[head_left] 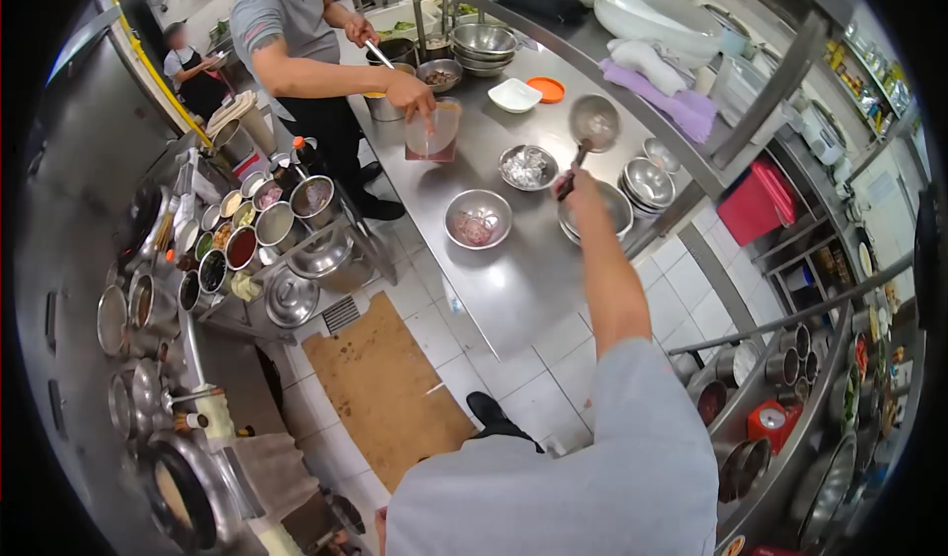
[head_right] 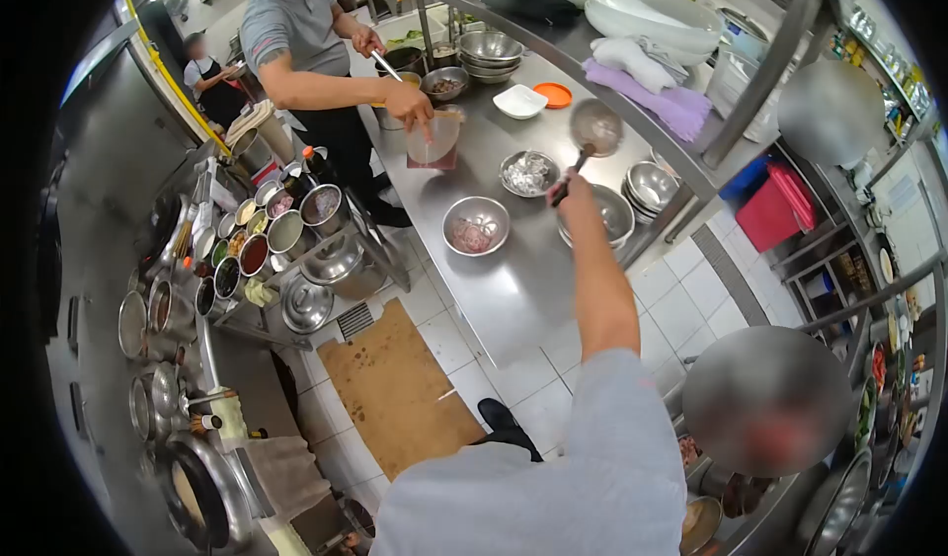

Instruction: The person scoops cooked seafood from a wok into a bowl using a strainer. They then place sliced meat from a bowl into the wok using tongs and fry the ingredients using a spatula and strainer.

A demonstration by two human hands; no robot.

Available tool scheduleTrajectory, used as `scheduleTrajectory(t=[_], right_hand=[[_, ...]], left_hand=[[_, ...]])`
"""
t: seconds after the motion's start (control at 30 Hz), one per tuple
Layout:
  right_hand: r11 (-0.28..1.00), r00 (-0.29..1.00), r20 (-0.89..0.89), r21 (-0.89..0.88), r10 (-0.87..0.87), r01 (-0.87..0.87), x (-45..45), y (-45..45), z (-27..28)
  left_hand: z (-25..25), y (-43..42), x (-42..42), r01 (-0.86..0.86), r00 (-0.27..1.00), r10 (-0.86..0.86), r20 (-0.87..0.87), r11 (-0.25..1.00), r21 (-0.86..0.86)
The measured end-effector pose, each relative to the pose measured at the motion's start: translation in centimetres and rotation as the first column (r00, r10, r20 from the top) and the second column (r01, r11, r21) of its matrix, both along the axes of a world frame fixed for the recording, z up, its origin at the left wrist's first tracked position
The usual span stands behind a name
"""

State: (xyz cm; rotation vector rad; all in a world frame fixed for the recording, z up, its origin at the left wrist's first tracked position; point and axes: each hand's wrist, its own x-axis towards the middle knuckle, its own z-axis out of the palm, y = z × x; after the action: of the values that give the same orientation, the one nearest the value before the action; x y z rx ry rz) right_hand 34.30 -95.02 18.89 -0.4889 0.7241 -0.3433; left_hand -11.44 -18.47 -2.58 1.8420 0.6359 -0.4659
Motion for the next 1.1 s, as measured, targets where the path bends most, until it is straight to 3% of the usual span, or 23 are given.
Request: scheduleTrajectory(t=[0.07,0.17,0.23,0.33,0.37,0.4,0.47,0.5,0.53,0.57,0.6,0.63,0.7,0.77,0.83,0.9,0.97,1.03,1.1], right_hand=[[0.995,0.991,-0.098,0.043,-0.086,0.091,3.9,-6.5,-1.2],[0.991,0.981,-0.153,0.044,-0.120,0.128,4.3,-6.0,1.2],[0.995,0.991,-0.132,0.090,-0.033,0.046,4.7,-4.3,1.9],[0.996,0.996,0.082,-0.077,-0.032,0.039,2.8,2.0,2.1],[0.990,0.989,0.144,-0.142,0.023,-0.002,1.4,4.8,2.8],[0.972,0.994,0.107,-0.235,0.012,0.013,0.0,8.1,4.1],[0.957,0.994,0.112,-0.288,0.015,0.019,-3.2,15.1,5.5],[0.934,0.994,0.111,-0.355,0.018,0.023,-4.8,19.1,6.3],[0.917,0.970,0.147,-0.380,0.192,-0.124,-5.8,20.5,4.2],[0.854,0.956,0.139,-0.496,0.257,-0.158,-7.3,24.2,4.2],[0.778,0.942,0.126,-0.603,0.312,-0.177,-8.8,27.8,4.3],[0.699,0.886,0.141,-0.673,0.442,-0.242,-10.7,31.7,5.4],[0.566,0.753,0.041,-0.686,0.657,-0.456,-12.5,36.3,1.8],[0.393,0.588,-0.125,-0.633,0.799,-0.668,-16.3,42.9,1.6],[0.088,0.412,-0.298,-0.711,0.861,-0.698,-19.6,48.0,-1.4],[-0.100,0.173,-0.339,-0.655,0.925,-0.749,-23.7,52.3,-1.5],[-0.259,0.062,-0.449,-0.617,0.891,-0.743,-25.7,56.3,-5.6],[-0.320,-0.025,-0.423,-0.644,0.906,-0.695,-29.1,59.8,-5.6],[-0.233,-0.088,-0.313,-0.464,0.946,-0.855,-32.3,62.6,-3.8]], left_hand=[[0.7,-0.9,-0.5,-0.034,0.999,0.034,-0.008,0.999,0.006],[1.1,-0.9,-2.3,-0.089,0.996,0.089,-0.001,0.996,0.014],[1.0,-0.6,-3.7,-0.133,0.990,0.133,0.035,0.991,0.007],[-0.2,0.0,-6.0,-0.221,0.968,0.222,0.120,0.975,-0.019],[2.2,-1.5,-5.1,-0.263,0.965,0.262,0.022,0.963,0.068],[4.6,-3.2,-4.3,-0.293,0.949,0.306,-0.077,0.944,0.150],[2.6,-2.9,-6.0,-0.325,0.946,0.325,0.009,0.942,0.083],[1.5,-3.0,-6.6,-0.485,0.866,0.487,-0.112,0.873,0.048],[0.0,-2.5,-7.6,-0.456,0.890,0.456,0.018,0.890,0.014],[-1.5,-2.3,-8.9,-0.478,0.878,0.477,0.049,0.864,0.159],[-3.7,-0.9,-10.0,-0.434,0.888,0.447,-0.111,0.893,0.123],[-1.2,-2.3,-9.9,-0.551,0.829,0.558,-0.028,0.825,0.124],[-2.1,-2.3,-11.4,-0.592,0.804,0.589,0.079,0.779,0.207],[-1.0,-1.8,-12.9,-0.635,0.768,0.640,0.028,0.754,0.167],[-2.7,-1.4,-15.5,-0.706,0.706,0.706,0.065,0.693,0.146],[-4.3,-1.9,-19.4,-0.759,0.651,0.753,0.096,0.639,0.126],[-5.3,-2.7,-23.0,-0.825,0.565,0.818,0.108,0.560,0.076],[-6.1,-4.0,-27.0,-0.871,0.490,0.868,0.073,0.487,0.064],[-6.3,-5.6,-31.0,-0.904,0.424,0.905,-0.019,0.424,0.055]])
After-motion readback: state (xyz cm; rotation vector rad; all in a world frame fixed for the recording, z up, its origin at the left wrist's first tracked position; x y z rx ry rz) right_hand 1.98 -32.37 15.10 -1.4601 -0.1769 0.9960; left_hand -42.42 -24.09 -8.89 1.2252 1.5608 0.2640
